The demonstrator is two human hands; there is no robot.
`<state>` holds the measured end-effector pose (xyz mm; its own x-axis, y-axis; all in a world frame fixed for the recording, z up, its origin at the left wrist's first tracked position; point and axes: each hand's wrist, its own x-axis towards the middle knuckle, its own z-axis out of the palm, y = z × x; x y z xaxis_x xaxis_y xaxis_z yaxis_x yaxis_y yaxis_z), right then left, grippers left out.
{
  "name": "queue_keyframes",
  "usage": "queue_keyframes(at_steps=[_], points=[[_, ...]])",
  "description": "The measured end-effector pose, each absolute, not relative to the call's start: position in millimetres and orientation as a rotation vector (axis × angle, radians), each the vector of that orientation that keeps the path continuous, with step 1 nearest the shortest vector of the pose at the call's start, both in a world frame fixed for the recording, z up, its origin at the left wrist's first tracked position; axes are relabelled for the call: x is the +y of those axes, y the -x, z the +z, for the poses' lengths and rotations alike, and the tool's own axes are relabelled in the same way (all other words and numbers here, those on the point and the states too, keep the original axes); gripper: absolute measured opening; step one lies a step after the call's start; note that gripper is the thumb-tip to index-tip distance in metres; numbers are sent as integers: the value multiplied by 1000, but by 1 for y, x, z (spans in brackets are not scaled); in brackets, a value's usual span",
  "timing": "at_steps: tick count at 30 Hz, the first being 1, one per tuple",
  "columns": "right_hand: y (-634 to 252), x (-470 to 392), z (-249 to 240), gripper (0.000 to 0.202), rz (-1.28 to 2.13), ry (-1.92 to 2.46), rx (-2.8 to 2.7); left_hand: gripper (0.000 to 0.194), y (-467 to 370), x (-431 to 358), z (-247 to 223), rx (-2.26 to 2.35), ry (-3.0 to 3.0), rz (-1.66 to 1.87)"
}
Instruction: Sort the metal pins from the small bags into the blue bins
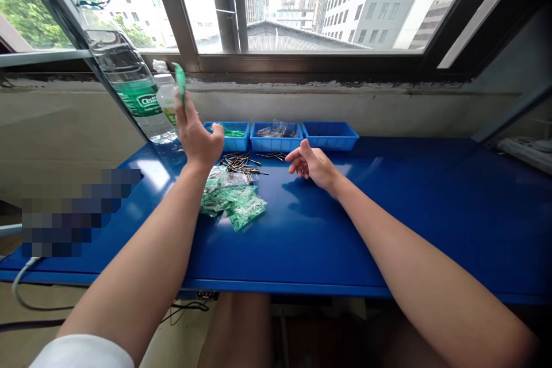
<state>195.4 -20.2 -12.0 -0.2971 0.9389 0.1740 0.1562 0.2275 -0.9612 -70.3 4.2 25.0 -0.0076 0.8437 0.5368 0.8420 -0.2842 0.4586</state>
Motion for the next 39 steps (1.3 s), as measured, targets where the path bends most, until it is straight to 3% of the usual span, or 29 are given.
queue_keyframes(at_steps=[2,6,8,13,19,26,32,39], points=[[-196,-20,-12,82,1152,1043,-1665,71,69,10,19,2113,-2153,1341],[-196,-20,-13,81,1115,1072,-1717,61,70,19,5,2112,-2354,701],[-196,-20,-14,81,1098,1093,-1740,58,72,21,1,2104,-2405,567],[-196,-20,-13,77,1087,1112,-1764,56,72,21,1,2138,-2398,547],[-195,-22,-11,73,1063,1135,-1800,74,69,20,2,2192,-2376,507],[-195,-23,-10,68,1051,1150,-1831,75,64,18,-3,2192,-2389,402],[-194,-23,-11,68,1040,1147,-1846,66,60,19,-6,2203,-2355,464],[-194,-24,-11,67,977,1129,-1884,69,55,14,5,2242,-2384,606]])
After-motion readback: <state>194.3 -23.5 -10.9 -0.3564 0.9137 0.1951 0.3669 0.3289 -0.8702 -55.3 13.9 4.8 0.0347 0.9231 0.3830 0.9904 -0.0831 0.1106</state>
